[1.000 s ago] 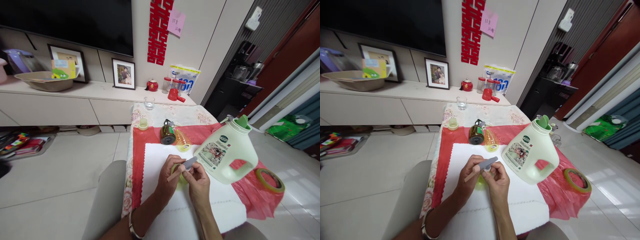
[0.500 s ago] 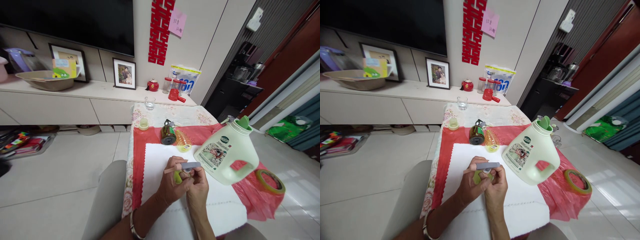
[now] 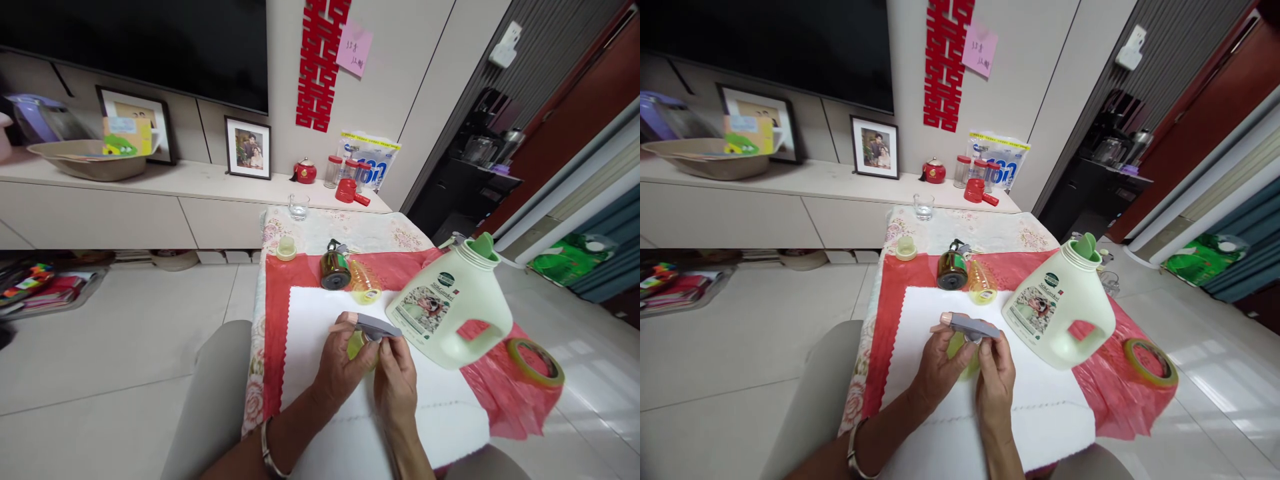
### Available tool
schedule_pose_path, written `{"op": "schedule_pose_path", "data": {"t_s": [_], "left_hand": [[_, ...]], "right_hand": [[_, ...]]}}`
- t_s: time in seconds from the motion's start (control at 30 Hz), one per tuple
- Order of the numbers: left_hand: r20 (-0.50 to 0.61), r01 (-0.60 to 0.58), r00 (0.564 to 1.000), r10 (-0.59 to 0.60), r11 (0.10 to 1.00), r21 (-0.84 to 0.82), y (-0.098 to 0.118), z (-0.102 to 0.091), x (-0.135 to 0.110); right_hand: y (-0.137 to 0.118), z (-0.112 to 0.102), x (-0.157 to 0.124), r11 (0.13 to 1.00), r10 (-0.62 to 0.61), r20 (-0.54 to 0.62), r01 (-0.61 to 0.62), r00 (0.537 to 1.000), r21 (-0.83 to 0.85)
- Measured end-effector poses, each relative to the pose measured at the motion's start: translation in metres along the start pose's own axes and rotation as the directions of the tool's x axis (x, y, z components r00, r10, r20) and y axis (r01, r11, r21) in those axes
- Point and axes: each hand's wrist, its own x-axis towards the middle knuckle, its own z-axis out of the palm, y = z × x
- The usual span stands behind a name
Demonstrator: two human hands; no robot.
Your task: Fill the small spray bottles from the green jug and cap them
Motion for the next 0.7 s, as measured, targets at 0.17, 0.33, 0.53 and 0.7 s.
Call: {"op": "schedule_pose_path", "data": {"t_s": [0.17, 0.33, 0.53, 0.7], "left_hand": [[0.000, -0.047, 0.999, 0.047, 0.997, 0.069, -0.008, -0.002, -0.004], [0.085, 0.027, 0.996, -0.024, 0.999, -0.036, -0.011, -0.007, -0.007], [0.098, 0.107, 0.991, -0.093, 0.982, -0.155, -0.013, -0.008, -0.008], [0.099, 0.108, 0.990, -0.101, 0.992, -0.059, -0.013, -0.005, -0.007]], "right_hand": [[0.005, -0.004, 0.003, 0.999, -0.010, -0.001, 0.010, 1.000, -0.052], [0.002, -0.003, 0.003, 0.995, -0.065, 0.000, 0.065, 0.998, -0.076], [-0.002, 0.000, 0.004, 0.991, -0.098, -0.002, 0.098, 0.995, -0.093], [0.003, -0.002, 0.005, 0.991, -0.076, -0.023, 0.073, 0.997, -0.112]]}}
